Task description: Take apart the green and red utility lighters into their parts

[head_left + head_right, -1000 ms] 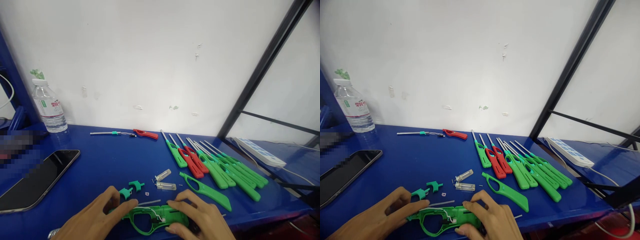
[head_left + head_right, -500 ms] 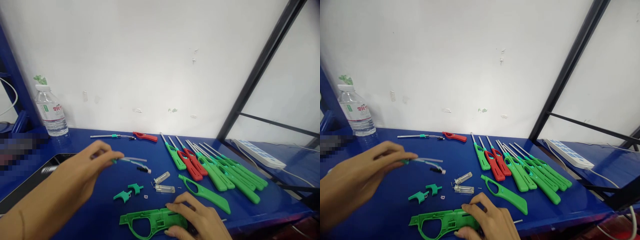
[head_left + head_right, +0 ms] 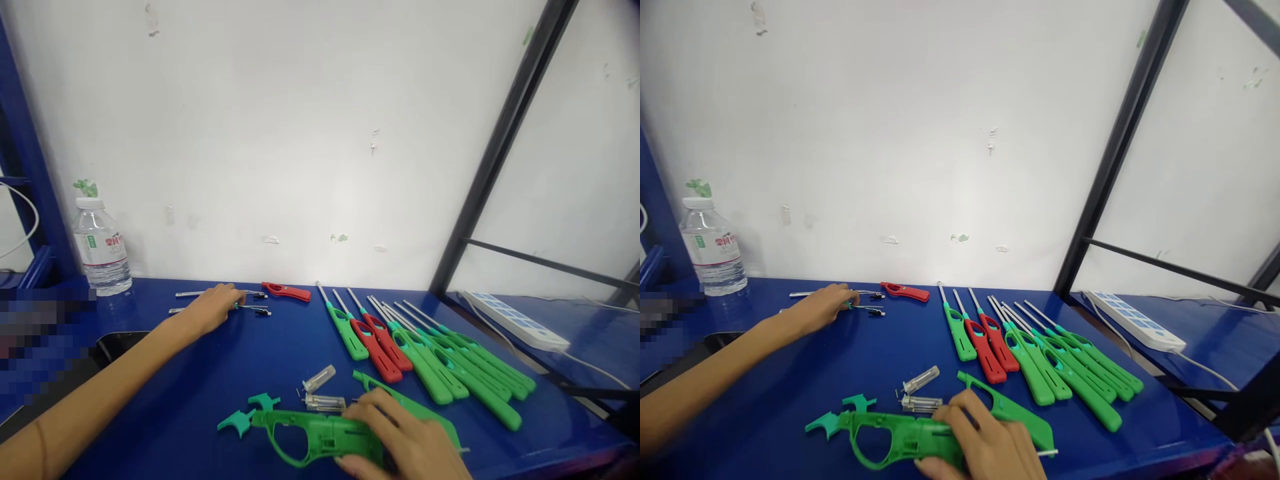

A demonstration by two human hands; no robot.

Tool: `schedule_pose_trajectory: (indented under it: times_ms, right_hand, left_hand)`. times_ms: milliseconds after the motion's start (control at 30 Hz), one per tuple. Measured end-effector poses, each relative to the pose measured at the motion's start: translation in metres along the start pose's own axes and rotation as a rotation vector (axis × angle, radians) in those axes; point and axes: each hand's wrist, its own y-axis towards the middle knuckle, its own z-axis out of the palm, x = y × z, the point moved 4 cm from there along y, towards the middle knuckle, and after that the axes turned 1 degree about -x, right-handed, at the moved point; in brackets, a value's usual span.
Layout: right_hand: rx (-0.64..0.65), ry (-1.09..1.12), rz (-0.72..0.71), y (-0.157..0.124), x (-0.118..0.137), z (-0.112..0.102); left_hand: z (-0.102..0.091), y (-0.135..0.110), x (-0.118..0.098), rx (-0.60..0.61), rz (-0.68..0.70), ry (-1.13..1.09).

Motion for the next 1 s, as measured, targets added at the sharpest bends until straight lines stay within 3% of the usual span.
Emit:
schedule_pose_trajectory:
  times_ms: [100,200,367,467,533,667,800,900,1000]
  right_hand:
    - [0.056,-0.033,0.066,0.033,-0.010,-0.016]
    - [0.187,-0.096,0.211,0.080,-0.023,-0.018]
    - [0.314,-0.236,0.198,0.146,-0.040,0.013]
    - [0.325,-0.251,0.177,0.166,-0.044,0.029]
    - [0.316,-0.262,0.180,0.169,-0.044,0.026]
    - [0.302,-0.282,0.209,0.141,-0.041,-0.005]
    - [0.321,-0.291,0.202,0.070,-0.050,-0.034]
    - [0.270,-0.274,0.182,0.010,-0.070,-0.041]
    - [0.227,-0.190,0.208,-0.031,-0.092,-0.038]
  left_hand:
    - [0.004,-0.004,-0.004,0.022,-0.040,0.094]
    - [0.001,-0.007,-0.011,0.023,-0.069,0.152]
    - [-0.004,-0.012,-0.019,0.010,-0.095,0.212]
    - [-0.005,-0.014,-0.020,0.014,-0.100,0.237]
    - [-0.006,-0.014,-0.020,0.016,-0.105,0.252]
    - [-0.004,-0.013,-0.021,0.018,-0.119,0.268]
    - [-0.001,-0.011,-0.022,0.003,-0.136,0.253]
    - [0.001,-0.010,-0.024,-0.026,-0.141,0.228]
    - [0.001,-0.010,-0.027,-0.047,-0.136,0.219]
